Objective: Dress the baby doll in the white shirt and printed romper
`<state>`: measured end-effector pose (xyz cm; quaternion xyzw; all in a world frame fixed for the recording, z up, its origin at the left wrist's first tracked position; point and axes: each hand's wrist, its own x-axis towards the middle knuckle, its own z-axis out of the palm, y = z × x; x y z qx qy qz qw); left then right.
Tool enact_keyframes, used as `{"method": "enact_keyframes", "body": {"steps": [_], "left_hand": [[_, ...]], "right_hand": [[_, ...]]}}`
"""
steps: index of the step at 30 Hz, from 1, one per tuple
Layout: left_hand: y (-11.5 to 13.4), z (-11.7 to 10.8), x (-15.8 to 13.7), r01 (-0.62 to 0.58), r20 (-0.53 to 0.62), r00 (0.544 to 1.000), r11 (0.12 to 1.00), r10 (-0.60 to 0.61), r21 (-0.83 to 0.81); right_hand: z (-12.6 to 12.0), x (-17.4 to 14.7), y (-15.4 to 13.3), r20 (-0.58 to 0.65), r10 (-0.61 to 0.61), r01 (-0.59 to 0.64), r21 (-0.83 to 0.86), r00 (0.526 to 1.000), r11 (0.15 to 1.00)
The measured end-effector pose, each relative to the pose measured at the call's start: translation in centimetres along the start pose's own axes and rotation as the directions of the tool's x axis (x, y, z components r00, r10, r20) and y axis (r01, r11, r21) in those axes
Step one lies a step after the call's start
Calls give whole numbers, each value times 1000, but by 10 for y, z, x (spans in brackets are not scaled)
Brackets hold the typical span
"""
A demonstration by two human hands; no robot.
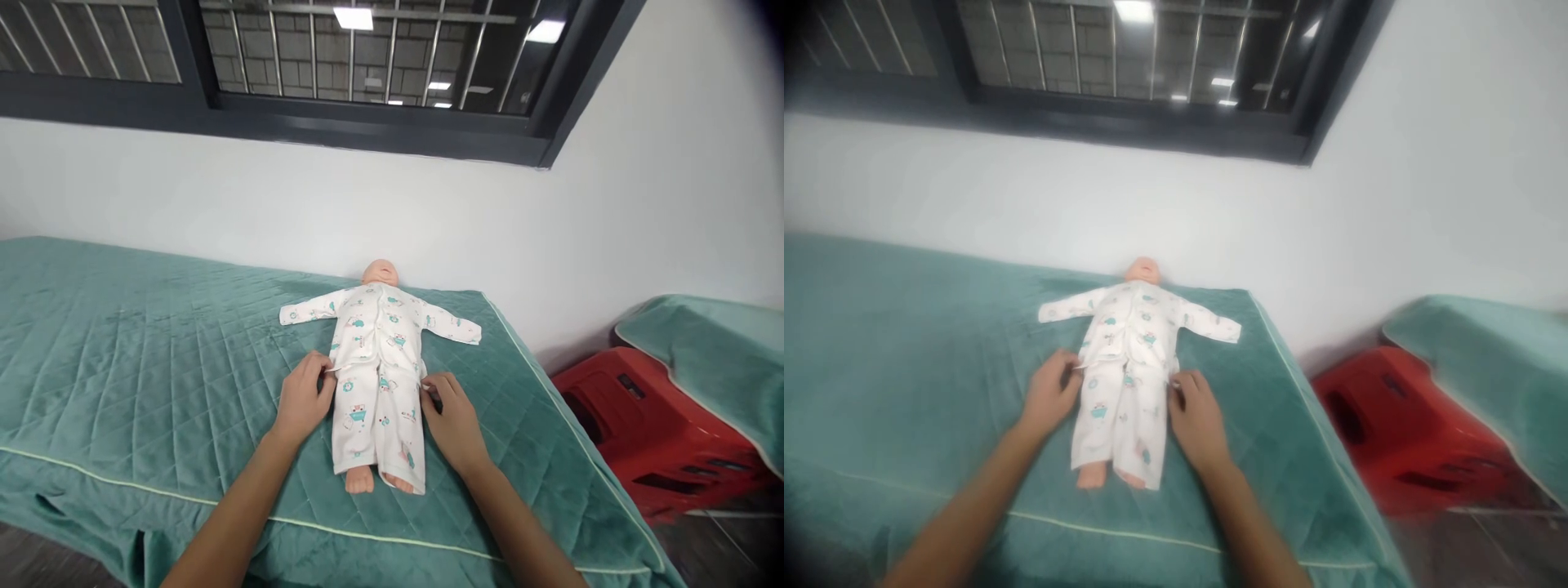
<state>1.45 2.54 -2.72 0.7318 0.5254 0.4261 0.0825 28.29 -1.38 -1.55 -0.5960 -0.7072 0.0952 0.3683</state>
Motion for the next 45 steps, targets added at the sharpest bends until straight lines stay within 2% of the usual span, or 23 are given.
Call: {"method": "enact_keyframes", "body": {"steps": [3,5,10,14,18,24,28,36,40,42,45], "left_hand": [[2,-1,-1,43,11,999,999,-43,11],[4,-3,-3,67,4,998,998,-67,11],[9,-13,-27,117,71,991,993,-114,-30],[19,-26,-63,159,145,980,976,-137,-150],[32,-33,-92,172,286,949,977,-131,-122],[45,-28,-98,210,264,945,977,-195,-30],[48,-26,-97,200,256,949,979,-181,-47],[52,-24,-102,275,224,942,957,-249,-94],[59,-32,-108,315,189,941,931,-281,-186],[62,-38,-111,308,150,948,928,-280,-212],[63,-45,-117,229,71,973,960,-221,-161]], "right_hand": [[-4,-9,-10,-77,-21,29,99,997,995],[-8,-22,-26,-77,-65,76,146,995,986],[-17,-58,-78,115,-147,128,160,983,979],[-16,-66,-100,186,-180,174,51,966,984],[-5,-65,-104,181,-173,197,-125,968,972],[11,-67,-106,115,-183,205,-230,976,951],[8,-69,-106,107,-184,203,-206,977,957],[8,-66,-96,129,-204,214,-70,970,974],[-2,-66,-99,145,-221,228,-32,965,973],[-10,-67,-104,140,-242,248,-23,960,969],[-16,-70,-109,114,-270,274,-22,956,962]]}}
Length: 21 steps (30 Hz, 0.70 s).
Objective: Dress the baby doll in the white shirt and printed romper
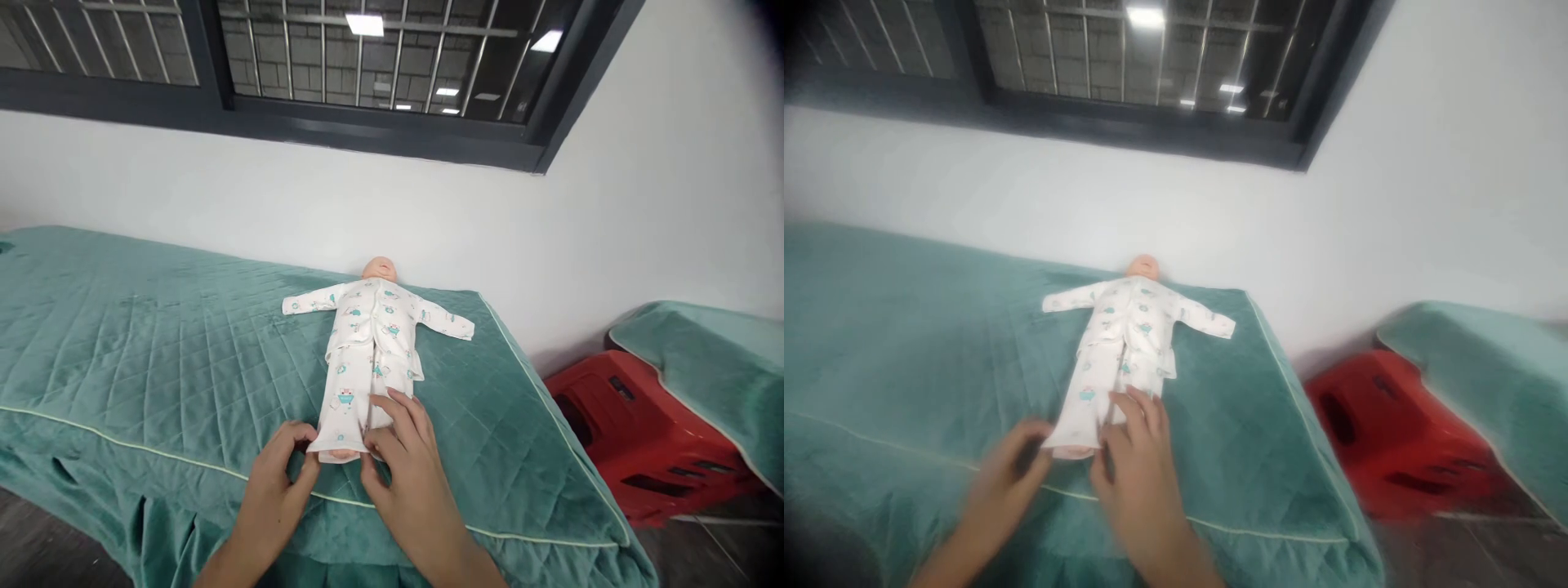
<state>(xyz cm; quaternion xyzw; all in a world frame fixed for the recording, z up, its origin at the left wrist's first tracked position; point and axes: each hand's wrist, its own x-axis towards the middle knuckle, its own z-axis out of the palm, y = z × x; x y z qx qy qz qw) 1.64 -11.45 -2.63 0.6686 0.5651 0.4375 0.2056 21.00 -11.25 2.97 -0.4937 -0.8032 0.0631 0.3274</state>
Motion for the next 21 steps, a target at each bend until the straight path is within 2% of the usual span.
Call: {"method": "enact_keyframes", "body": {"steps": [3,6,8,10,12,15,18,21], "left_hand": [[-6,-1,-6,-99,-2,995,991,99,85],[-15,-2,-11,-160,79,985,979,151,126],[-23,-6,-7,-169,120,980,980,156,104],[-34,-10,9,-119,113,987,991,112,65],[-47,-14,41,-17,63,998,997,12,69],[-69,-15,109,44,-48,998,962,-32,271],[-89,-11,176,82,-66,996,867,-57,492],[-103,-6,220,128,-57,992,791,-117,598]], "right_hand": [[3,-6,-2,-12,-15,15,0,1000,1000],[4,-12,-1,14,-30,30,4,999,1000],[-1,-14,5,41,-19,18,37,999,999],[-8,-11,20,36,25,-28,83,999,996],[-13,-1,49,-20,96,-93,113,995,989],[-14,26,116,-173,222,-210,81,960,974],[-13,58,186,-238,363,-397,-119,901,910],[-15,81,231,-245,484,-542,-312,840,780]]}}
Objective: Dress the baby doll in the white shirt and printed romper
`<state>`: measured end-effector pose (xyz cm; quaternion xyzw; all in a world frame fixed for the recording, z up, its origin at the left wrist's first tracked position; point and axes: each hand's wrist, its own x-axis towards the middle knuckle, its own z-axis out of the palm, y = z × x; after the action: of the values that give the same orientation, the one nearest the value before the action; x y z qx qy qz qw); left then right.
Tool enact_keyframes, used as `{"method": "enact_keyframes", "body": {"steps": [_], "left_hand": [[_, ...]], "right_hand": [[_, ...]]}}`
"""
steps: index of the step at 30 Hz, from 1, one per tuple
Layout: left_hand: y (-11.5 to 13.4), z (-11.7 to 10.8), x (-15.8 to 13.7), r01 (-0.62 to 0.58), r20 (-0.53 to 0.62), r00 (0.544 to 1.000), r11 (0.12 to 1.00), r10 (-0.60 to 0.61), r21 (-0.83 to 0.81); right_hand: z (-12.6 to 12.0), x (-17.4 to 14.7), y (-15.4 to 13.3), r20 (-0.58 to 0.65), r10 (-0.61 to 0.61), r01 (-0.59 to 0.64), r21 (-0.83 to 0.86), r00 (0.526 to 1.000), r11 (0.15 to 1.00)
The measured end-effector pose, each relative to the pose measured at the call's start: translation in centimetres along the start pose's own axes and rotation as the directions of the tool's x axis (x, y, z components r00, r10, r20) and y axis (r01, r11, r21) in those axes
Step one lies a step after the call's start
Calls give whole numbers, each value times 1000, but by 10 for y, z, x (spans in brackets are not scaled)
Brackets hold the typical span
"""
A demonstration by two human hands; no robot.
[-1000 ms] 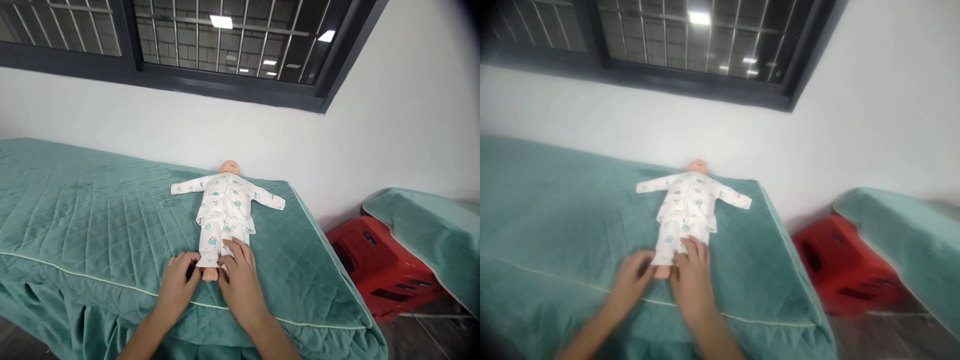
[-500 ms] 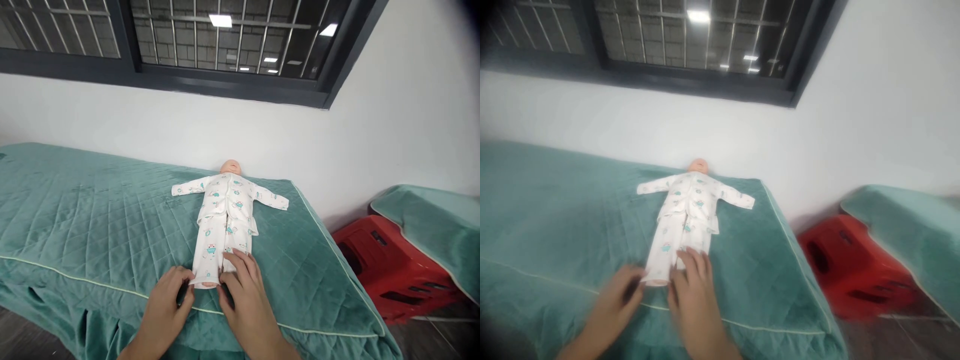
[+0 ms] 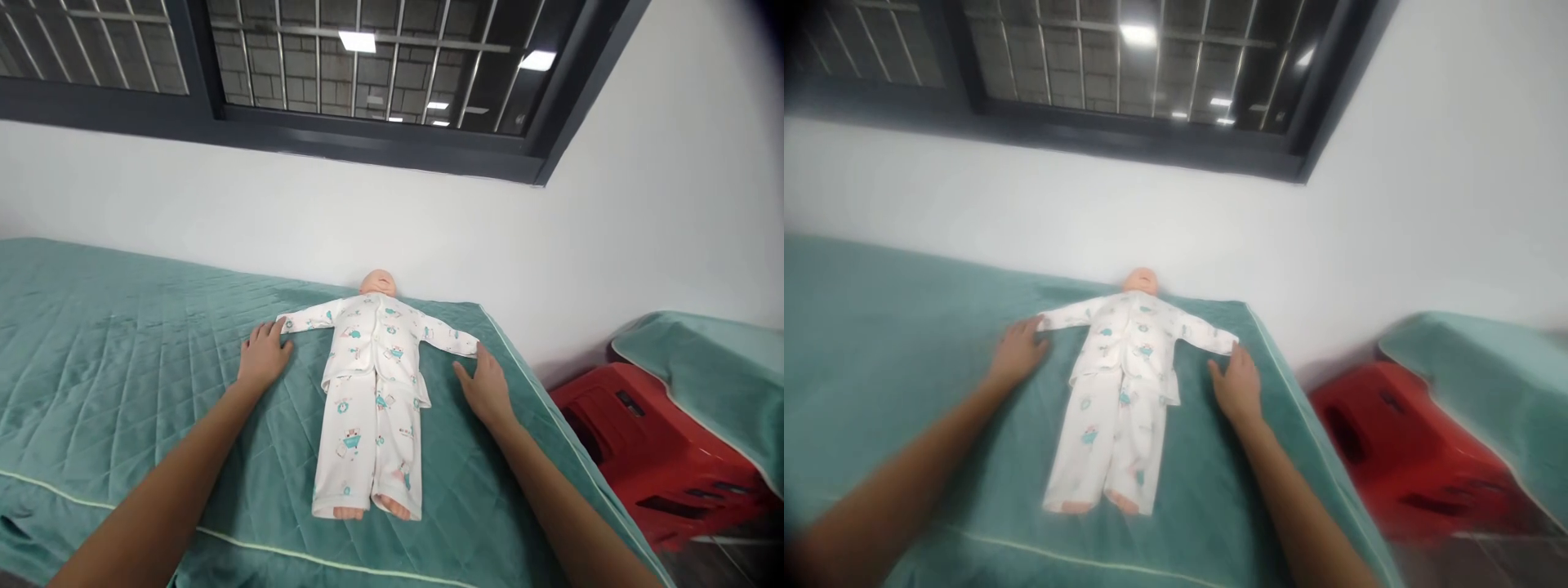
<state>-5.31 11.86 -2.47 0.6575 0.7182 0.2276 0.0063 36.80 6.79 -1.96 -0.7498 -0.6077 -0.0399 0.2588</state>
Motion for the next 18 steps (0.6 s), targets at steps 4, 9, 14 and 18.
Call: {"method": "enact_keyframes", "body": {"steps": [4,9,14,18], "left_hand": [[-3,9,24,-19,58,998,999,16,51],[-8,13,28,-26,55,998,998,23,61],[-13,11,26,10,9,1000,999,-11,51],[-14,10,24,34,25,999,996,-36,84]], "right_hand": [[8,14,9,108,73,-50,-199,991,979],[12,9,10,160,89,-45,-257,983,965],[11,10,11,151,115,-70,-276,982,959],[9,7,6,139,121,-73,-311,983,948]]}}
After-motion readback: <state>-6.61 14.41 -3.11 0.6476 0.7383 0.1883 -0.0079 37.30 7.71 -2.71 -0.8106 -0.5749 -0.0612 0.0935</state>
